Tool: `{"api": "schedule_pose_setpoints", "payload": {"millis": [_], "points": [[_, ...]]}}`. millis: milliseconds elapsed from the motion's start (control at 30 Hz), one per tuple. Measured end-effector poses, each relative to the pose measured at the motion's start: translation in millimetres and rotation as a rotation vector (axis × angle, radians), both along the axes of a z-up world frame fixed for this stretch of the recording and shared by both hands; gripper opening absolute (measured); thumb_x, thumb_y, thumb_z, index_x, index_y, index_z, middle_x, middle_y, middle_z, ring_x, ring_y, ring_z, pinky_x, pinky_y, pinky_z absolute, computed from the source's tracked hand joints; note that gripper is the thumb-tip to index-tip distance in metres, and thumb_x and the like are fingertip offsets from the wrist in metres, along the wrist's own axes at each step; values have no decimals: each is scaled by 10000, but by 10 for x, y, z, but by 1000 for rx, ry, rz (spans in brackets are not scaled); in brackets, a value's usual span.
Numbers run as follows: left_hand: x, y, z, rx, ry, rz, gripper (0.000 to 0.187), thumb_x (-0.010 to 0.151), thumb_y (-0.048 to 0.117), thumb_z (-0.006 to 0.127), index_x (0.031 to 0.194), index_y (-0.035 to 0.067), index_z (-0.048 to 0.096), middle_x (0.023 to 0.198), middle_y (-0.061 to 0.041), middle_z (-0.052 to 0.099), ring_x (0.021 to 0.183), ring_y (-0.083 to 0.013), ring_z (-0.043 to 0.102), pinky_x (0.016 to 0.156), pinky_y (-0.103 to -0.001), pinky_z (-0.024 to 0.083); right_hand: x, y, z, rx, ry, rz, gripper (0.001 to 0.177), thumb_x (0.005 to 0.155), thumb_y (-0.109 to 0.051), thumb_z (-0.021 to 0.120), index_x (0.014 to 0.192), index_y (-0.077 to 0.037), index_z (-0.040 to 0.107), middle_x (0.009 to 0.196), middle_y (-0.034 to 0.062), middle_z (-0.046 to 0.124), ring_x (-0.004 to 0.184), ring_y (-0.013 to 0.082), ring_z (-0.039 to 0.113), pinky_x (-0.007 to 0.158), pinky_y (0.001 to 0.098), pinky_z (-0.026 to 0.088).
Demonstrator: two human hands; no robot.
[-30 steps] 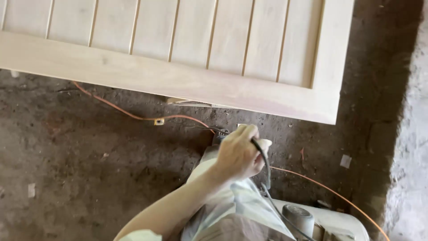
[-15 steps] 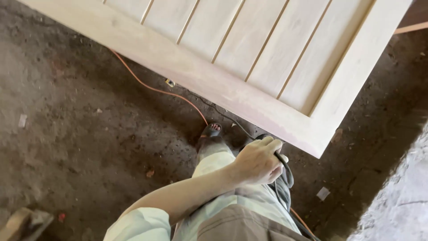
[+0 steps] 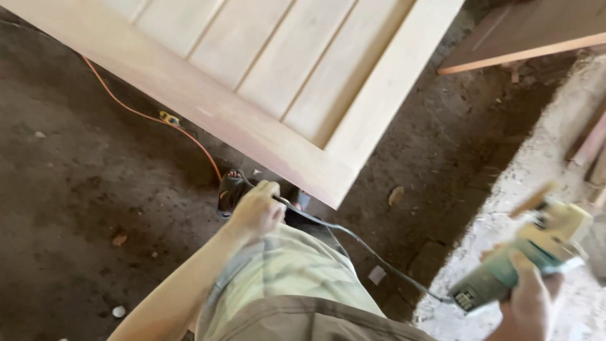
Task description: Sanding a wooden door using an angle grinder with a sanding disc attachment.
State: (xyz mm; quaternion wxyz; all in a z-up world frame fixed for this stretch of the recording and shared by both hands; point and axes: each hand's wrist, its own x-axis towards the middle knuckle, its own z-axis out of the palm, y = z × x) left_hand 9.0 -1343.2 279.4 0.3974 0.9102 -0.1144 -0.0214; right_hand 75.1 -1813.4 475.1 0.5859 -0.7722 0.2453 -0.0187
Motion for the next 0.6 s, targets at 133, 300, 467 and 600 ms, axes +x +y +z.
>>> {"api": "schedule_pose_setpoints", "payload": {"millis": [133, 300, 467, 600], "points": [[-53, -215, -378, 53, 23, 78, 183, 787, 131, 705, 645, 31, 646, 923, -125, 579, 945, -313, 586, 863, -436, 519, 479, -50, -89, -124, 97, 161, 537, 906, -78, 675, 1405, 33, 510, 1128, 201, 649, 893, 347, 696, 793, 546, 626], [-173, -485, -685, 144, 101, -147, 161, 774, 204, 679, 660, 102, 728, 802, -119, 595, 896, -326, 584, 814, -438, 497, 845, 13, -458, -608, 230, 433, 523, 809, -152, 782, 1282, -4, 614, 1138, 215, 712, 933, 315, 720, 772, 523, 602], [-486, -956, -1394, 392, 143, -457, 205, 792, 293, 661, 703, 124, 733, 730, -90, 668, 838, -311, 622, 796, -471, 492, 1079, 380, -561, -792, 78, 924, 713, 699, -316, 889, 1271, 2, 608, 1137, 203, 723, 991, 346, 711, 809, 492, 561], [-274, -937, -1521, 118, 334, 13, 110, 715, 208, 684, 698, 126, 755, 889, -146, 712, 915, -372, 641, 866, -482, 506, 1755, 656, -1203, -1087, 97, 1041, 702, 716, -494, 847, 1191, -39, 603, 1013, 220, 746, 911, 405, 738, 787, 526, 591]]}}
